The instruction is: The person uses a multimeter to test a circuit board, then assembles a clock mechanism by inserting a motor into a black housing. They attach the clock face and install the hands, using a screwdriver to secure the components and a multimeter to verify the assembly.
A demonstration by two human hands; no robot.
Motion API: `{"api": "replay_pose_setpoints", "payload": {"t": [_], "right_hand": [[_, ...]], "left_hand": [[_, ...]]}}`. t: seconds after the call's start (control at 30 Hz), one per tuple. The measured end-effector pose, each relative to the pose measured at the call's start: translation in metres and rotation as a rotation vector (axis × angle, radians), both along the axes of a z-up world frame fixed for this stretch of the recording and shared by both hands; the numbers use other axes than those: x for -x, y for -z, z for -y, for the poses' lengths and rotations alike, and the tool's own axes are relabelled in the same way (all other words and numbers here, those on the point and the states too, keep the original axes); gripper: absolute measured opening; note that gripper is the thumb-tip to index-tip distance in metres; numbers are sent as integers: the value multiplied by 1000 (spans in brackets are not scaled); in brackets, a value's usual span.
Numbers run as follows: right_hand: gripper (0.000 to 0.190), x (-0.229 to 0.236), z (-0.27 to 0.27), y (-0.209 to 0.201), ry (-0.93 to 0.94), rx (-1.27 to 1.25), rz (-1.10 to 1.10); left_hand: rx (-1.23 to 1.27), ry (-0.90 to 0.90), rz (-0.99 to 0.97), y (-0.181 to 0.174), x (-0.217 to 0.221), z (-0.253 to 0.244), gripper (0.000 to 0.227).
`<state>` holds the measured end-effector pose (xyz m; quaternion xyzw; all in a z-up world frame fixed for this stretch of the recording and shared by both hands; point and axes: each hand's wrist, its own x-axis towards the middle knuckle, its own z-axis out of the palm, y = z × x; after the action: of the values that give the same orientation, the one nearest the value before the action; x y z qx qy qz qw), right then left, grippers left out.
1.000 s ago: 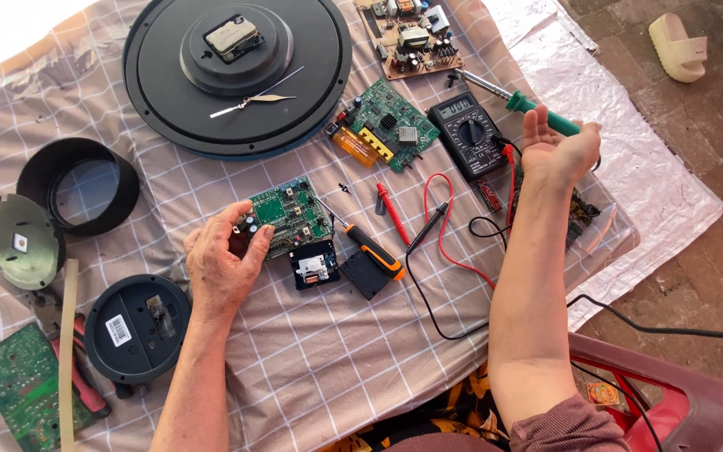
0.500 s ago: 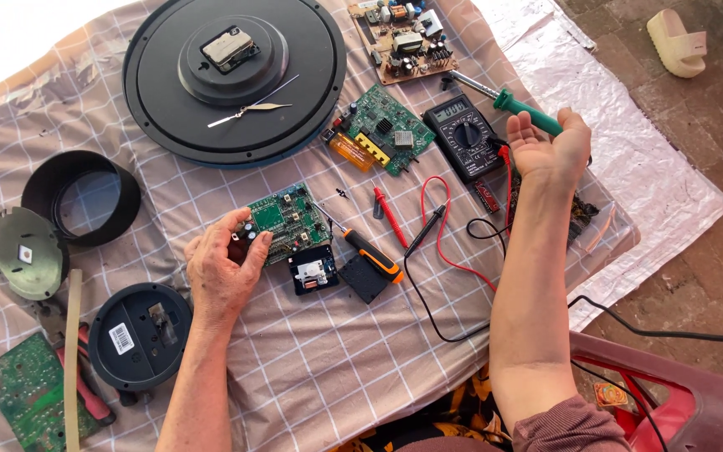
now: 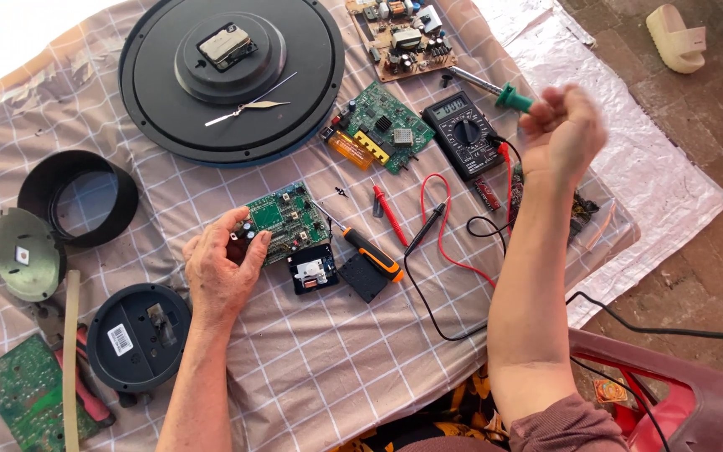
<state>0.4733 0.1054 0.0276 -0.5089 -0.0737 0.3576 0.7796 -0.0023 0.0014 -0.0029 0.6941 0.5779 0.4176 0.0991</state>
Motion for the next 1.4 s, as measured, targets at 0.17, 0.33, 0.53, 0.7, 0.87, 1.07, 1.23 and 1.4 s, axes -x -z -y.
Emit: {"api": "replay_pose_setpoints", "payload": {"t": [0.17,0.33,0.53,0.7,0.87,1.07,1.23,1.4], "right_hand": [[19,-34,-19,50,493,106,1312],[56,-29,-22,72,132,776,1385],[26,-23,-17,69,43,919,1467],[20,-31,-33,97,-194,796,1427],[15,0,-15,54,-127,601,1458],[16,28,-7,40,-325,397,1556],[26,24,-14,47,-513,647,1515],[21,16,-18,61,-514,644,1483]], "left_hand": [[143,-9,-123,-7,-1,3,43],[124,-18,-134,-1,0,0,44],[26,-18,-10,7,3,-2,46],[4,-5,-12,5,2,-1,44],[-15,3,-10,4,1,-2,44],[-36,10,-14,7,4,-1,44],[-36,17,-13,5,3,-1,44],[-35,16,-4,4,2,-2,45]]}}
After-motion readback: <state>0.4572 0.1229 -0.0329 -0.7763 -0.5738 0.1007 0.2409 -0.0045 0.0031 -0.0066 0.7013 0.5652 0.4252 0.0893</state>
